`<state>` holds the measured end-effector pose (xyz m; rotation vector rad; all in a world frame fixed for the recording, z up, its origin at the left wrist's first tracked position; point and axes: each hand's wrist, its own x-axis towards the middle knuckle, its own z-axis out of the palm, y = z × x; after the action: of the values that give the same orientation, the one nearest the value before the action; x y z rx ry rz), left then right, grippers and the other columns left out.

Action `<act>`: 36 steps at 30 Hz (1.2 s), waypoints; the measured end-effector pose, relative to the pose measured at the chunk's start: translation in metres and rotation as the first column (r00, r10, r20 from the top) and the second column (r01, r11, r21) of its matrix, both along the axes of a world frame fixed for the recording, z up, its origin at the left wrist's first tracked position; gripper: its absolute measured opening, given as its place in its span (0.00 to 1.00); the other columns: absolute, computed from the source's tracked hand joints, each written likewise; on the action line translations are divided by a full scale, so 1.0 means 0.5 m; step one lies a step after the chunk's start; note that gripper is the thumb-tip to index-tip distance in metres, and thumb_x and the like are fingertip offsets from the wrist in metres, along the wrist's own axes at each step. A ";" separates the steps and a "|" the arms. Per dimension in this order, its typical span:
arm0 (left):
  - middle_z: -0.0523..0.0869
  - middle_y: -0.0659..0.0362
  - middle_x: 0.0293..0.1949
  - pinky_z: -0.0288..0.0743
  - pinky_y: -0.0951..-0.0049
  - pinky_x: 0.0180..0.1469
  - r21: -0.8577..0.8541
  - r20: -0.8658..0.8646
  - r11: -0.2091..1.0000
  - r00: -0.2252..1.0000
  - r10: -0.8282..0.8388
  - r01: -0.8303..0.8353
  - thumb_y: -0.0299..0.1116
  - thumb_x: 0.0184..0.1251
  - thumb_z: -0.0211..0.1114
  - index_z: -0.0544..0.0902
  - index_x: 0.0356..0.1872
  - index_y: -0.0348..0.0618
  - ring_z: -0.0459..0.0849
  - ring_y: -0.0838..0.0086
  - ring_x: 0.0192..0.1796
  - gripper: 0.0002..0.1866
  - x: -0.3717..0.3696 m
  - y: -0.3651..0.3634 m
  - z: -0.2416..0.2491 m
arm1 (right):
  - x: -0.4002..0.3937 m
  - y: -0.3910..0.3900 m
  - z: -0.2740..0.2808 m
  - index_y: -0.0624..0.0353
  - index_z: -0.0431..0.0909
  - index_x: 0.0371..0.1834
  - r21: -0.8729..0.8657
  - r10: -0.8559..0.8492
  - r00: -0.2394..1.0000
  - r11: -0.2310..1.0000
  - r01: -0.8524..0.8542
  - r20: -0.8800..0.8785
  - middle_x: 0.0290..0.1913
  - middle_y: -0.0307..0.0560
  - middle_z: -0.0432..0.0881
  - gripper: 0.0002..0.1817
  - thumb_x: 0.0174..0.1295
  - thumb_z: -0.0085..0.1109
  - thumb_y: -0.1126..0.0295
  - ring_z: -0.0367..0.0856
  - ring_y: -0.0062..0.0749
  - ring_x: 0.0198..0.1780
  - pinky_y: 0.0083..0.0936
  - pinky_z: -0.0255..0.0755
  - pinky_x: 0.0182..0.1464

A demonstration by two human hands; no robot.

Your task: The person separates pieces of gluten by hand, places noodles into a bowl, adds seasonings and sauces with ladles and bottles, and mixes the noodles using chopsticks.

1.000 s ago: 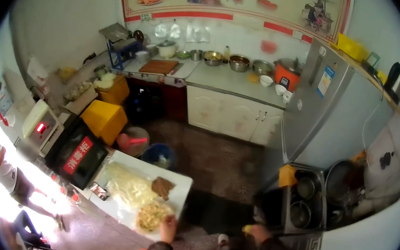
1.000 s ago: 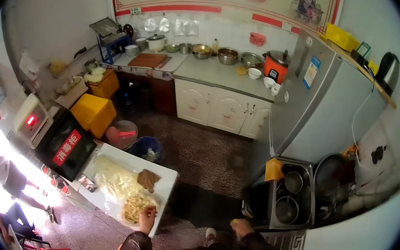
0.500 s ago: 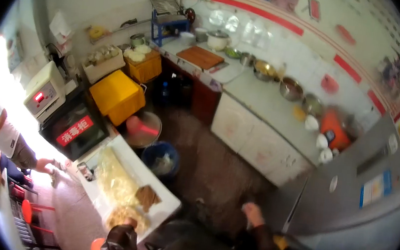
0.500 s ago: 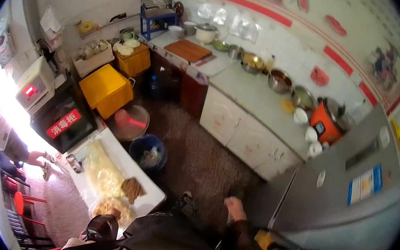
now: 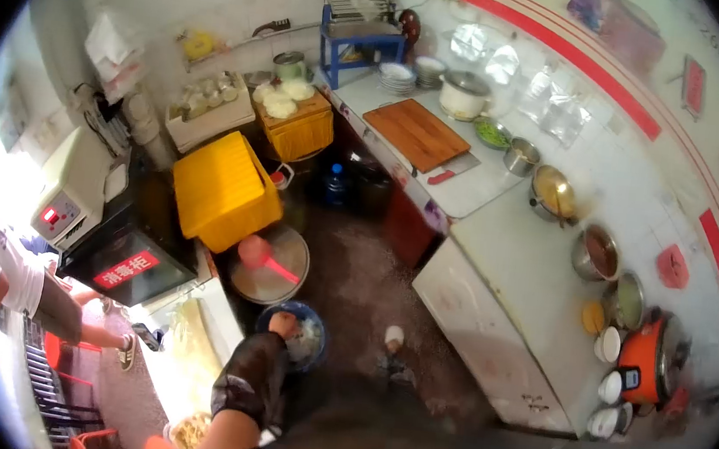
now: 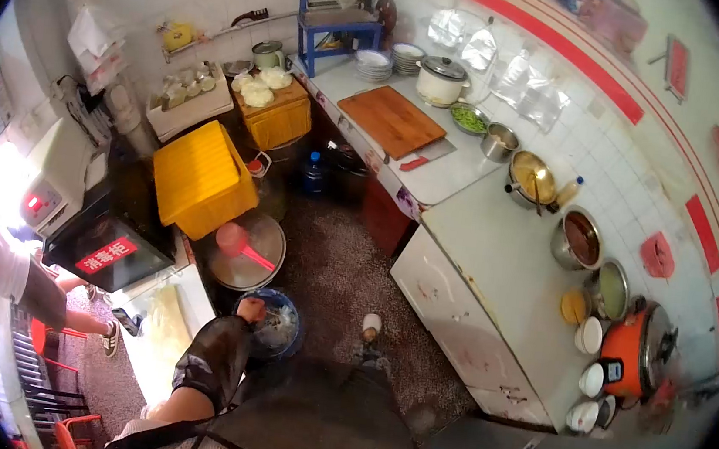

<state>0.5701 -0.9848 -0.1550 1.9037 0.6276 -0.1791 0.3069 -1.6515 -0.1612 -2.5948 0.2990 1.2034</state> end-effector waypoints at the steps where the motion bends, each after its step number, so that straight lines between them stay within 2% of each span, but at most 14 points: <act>1: 0.83 0.52 0.19 0.76 0.63 0.29 -0.091 -0.081 0.994 0.995 0.051 -0.058 0.38 0.54 0.59 0.84 0.20 0.41 0.84 0.62 0.25 0.13 0.059 -0.019 0.000 | 0.078 0.000 -0.023 0.51 0.80 0.43 -0.007 0.044 0.999 0.999 -0.044 0.017 0.44 0.49 0.80 0.15 0.60 0.52 0.55 0.77 0.44 0.49 0.38 0.71 0.47; 3: 0.83 0.53 0.19 0.76 0.60 0.30 0.635 -0.065 0.661 0.880 -0.470 0.400 0.38 0.52 0.61 0.84 0.21 0.42 0.83 0.62 0.25 0.11 0.154 -0.051 -0.032 | 0.280 0.001 -0.077 0.50 0.80 0.43 -0.067 0.225 0.971 0.973 -0.220 0.079 0.44 0.48 0.80 0.16 0.60 0.52 0.54 0.77 0.43 0.49 0.38 0.71 0.47; 4: 0.82 0.53 0.20 0.76 0.60 0.31 0.597 -0.085 0.670 0.866 -0.493 0.440 0.39 0.53 0.60 0.83 0.22 0.42 0.83 0.62 0.26 0.12 0.192 -0.054 -0.027 | 0.394 0.012 -0.106 0.50 0.80 0.43 -0.123 0.357 0.925 0.931 -0.343 0.126 0.44 0.48 0.80 0.16 0.60 0.53 0.54 0.77 0.43 0.50 0.38 0.71 0.47; 6: 0.81 0.53 0.21 0.77 0.59 0.33 0.093 0.020 0.987 0.991 -0.131 0.128 0.40 0.56 0.59 0.81 0.24 0.41 0.83 0.62 0.28 0.13 0.267 -0.067 0.005 | 0.667 0.054 -0.123 0.51 0.81 0.39 -0.078 0.485 0.731 0.854 -0.515 0.480 0.41 0.46 0.81 0.14 0.59 0.54 0.56 0.78 0.42 0.45 0.37 0.71 0.44; 9: 0.80 0.53 0.22 0.77 0.58 0.36 -0.607 -0.093 0.681 0.887 0.452 -0.411 0.42 0.61 0.58 0.78 0.27 0.40 0.82 0.62 0.30 0.15 0.370 -0.043 0.061 | 1.075 0.250 0.109 0.57 0.79 0.29 0.635 -0.114 0.893 0.742 -0.214 0.435 0.32 0.44 0.79 0.12 0.63 0.50 0.62 0.77 0.37 0.31 0.36 0.69 0.35; 11: 0.79 0.54 0.23 0.78 0.57 0.38 -0.730 -0.171 0.459 0.786 0.594 -0.506 0.44 0.65 0.57 0.76 0.29 0.39 0.82 0.62 0.32 0.16 0.420 -0.003 0.062 | 1.290 0.388 0.253 0.60 0.79 0.32 -0.253 0.742 0.228 0.474 -0.844 0.630 0.30 0.45 0.79 0.08 0.63 0.51 0.70 0.78 0.31 0.33 0.29 0.72 0.35; 13: 0.78 0.54 0.24 0.78 0.56 0.40 -0.759 -0.244 0.276 0.651 0.719 -0.590 0.45 0.68 0.56 0.74 0.32 0.38 0.82 0.61 0.34 0.17 0.471 0.055 0.057 | 1.467 0.497 0.267 0.63 0.77 0.34 0.713 0.054 0.904 0.595 -0.370 0.424 0.30 0.44 0.79 0.09 0.65 0.51 0.69 0.78 0.28 0.32 0.27 0.72 0.35; 16: 0.75 0.59 0.23 0.77 0.60 0.37 -0.791 -0.301 0.099 0.525 0.796 -0.603 0.50 0.66 0.58 0.73 0.31 0.43 0.77 0.63 0.28 0.19 0.574 0.175 0.015 | 1.600 0.689 0.370 0.62 0.77 0.35 0.839 -0.163 0.927 0.499 -0.217 0.337 0.31 0.42 0.80 0.09 0.66 0.51 0.68 0.77 0.24 0.32 0.24 0.72 0.35; 22: 0.69 0.66 0.30 0.66 0.66 0.27 -0.921 -0.310 -0.168 0.397 0.864 -0.351 0.51 0.61 0.60 0.70 0.41 0.68 0.68 0.69 0.32 0.11 0.770 0.370 -0.056 | 1.715 0.886 0.268 0.67 0.77 0.37 0.893 0.011 0.989 0.430 -0.137 0.146 0.32 0.45 0.79 0.12 0.65 0.56 0.65 0.79 0.27 0.34 0.25 0.74 0.40; 26: 0.74 0.59 0.43 0.69 0.63 0.48 -0.920 -0.229 -0.121 0.260 0.938 -0.373 0.62 0.54 0.63 0.61 0.57 0.56 0.73 0.62 0.43 0.35 0.774 0.410 -0.105 | 1.770 0.995 0.277 0.66 0.78 0.40 0.866 0.221 0.975 0.486 -0.119 0.010 0.34 0.44 0.79 0.13 0.66 0.56 0.64 0.78 0.26 0.37 0.27 0.74 0.41; 29: 0.80 0.58 0.41 0.72 0.67 0.50 -0.795 -0.210 -0.157 0.023 0.978 -0.585 0.63 0.56 0.63 0.65 0.60 0.46 0.78 0.64 0.41 0.39 0.827 0.396 0.098 | 1.878 1.100 0.222 0.65 0.78 0.41 0.845 0.268 0.962 0.524 -0.107 -0.044 0.34 0.42 0.77 0.14 0.67 0.53 0.63 0.76 0.25 0.37 0.28 0.72 0.41; 31: 0.81 0.61 0.36 0.72 0.69 0.46 -0.901 -0.249 -0.201 0.079 0.965 -0.385 0.60 0.61 0.60 0.73 0.54 0.42 0.78 0.69 0.39 0.32 0.804 0.384 0.177 | 1.963 1.198 0.211 0.65 0.77 0.40 0.792 0.497 0.860 0.476 -0.384 0.118 0.31 0.42 0.76 0.14 0.68 0.53 0.63 0.75 0.26 0.35 0.28 0.71 0.40; 32: 0.76 0.59 0.57 0.67 0.68 0.52 -0.962 -0.138 -0.052 0.313 0.940 -0.268 0.63 0.63 0.53 0.67 0.64 0.46 0.73 0.66 0.57 0.36 0.761 0.393 0.173 | 1.987 1.257 0.231 0.65 0.77 0.39 0.803 0.520 0.849 0.465 -0.374 0.094 0.30 0.43 0.75 0.14 0.67 0.53 0.63 0.75 0.27 0.35 0.29 0.71 0.40; 36: 0.79 0.64 0.27 0.70 0.72 0.35 -0.912 -0.281 -0.266 0.002 0.960 -0.311 0.59 0.63 0.57 0.78 0.44 0.50 0.75 0.72 0.28 0.23 0.730 0.399 0.360 | 2.066 1.572 0.269 0.66 0.76 0.34 0.778 0.674 0.675 0.238 -0.582 0.299 0.29 0.51 0.77 0.13 0.63 0.54 0.64 0.77 0.40 0.35 0.34 0.70 0.39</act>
<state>0.9350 -0.7855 0.0252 0.0063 0.9019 0.9218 1.3399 -0.8655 -0.0267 -1.7082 -1.2034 1.2183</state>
